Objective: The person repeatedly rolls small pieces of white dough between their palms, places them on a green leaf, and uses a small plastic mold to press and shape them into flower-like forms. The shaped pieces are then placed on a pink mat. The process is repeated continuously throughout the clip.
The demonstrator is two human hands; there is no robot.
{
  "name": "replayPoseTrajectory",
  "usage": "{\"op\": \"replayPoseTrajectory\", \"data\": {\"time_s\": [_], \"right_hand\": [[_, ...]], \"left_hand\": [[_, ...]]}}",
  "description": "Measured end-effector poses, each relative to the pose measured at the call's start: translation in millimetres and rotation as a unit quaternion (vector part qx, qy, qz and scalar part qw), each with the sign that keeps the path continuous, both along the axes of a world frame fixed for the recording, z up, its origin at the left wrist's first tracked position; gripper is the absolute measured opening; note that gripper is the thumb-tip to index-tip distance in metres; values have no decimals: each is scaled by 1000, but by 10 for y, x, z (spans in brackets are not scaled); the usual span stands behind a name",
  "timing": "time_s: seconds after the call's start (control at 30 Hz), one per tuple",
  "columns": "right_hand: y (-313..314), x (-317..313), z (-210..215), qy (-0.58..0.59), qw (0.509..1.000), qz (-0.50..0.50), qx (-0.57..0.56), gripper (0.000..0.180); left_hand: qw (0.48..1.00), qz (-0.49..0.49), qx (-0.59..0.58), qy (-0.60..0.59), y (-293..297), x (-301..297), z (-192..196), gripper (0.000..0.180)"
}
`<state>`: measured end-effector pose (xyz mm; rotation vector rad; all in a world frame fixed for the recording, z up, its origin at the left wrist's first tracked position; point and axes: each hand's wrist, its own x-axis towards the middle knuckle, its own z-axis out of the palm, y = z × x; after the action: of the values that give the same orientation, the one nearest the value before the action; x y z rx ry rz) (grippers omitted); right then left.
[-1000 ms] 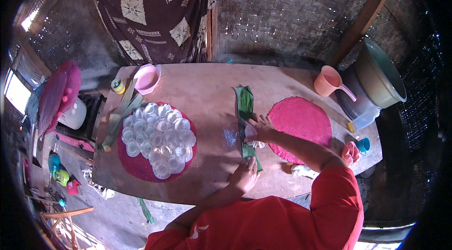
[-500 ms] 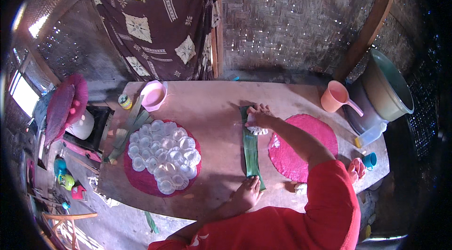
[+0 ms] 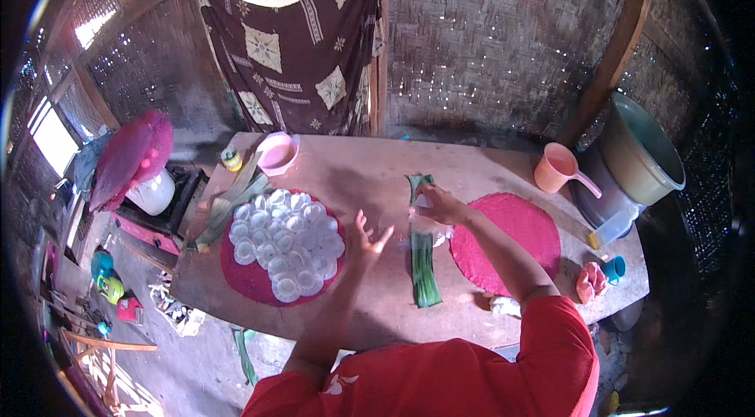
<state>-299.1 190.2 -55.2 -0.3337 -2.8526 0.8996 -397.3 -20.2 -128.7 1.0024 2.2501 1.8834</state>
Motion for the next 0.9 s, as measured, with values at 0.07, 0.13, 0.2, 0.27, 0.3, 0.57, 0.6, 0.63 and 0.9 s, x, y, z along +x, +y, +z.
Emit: {"op": "replayPoseTrajectory", "data": {"time_s": [0.07,0.13,0.2,0.27,0.3,0.57,0.6,0.63,0.9], "right_hand": [[-155,257,61,46,996,7,-77,39],[-242,509,114,29,995,-29,-91,34],[-258,707,186,65,993,-66,-77,27],[-281,879,241,117,985,-118,-42,18],[-292,938,273,147,977,-141,-60,19],[-729,947,490,245,882,-116,-385,20],[-820,920,480,242,870,-113,-414,21],[-897,891,461,242,857,-100,-444,21],[-1064,766,67,221,843,-131,-473,20]], "left_hand": [[982,-148,-11,-119,-16,-100,28,39],[911,-322,28,-255,-87,-68,80,19],[909,-342,-19,-235,-194,36,151,11],[892,-392,-120,-191,-298,106,229,13],[894,-368,-249,-56,-348,119,267,20],[774,-333,193,-503,-261,462,552,61],[704,-391,207,-555,-261,478,596,71],[658,-368,215,-621,-272,519,624,70],[818,-288,143,-477,-314,686,462,17]]}}
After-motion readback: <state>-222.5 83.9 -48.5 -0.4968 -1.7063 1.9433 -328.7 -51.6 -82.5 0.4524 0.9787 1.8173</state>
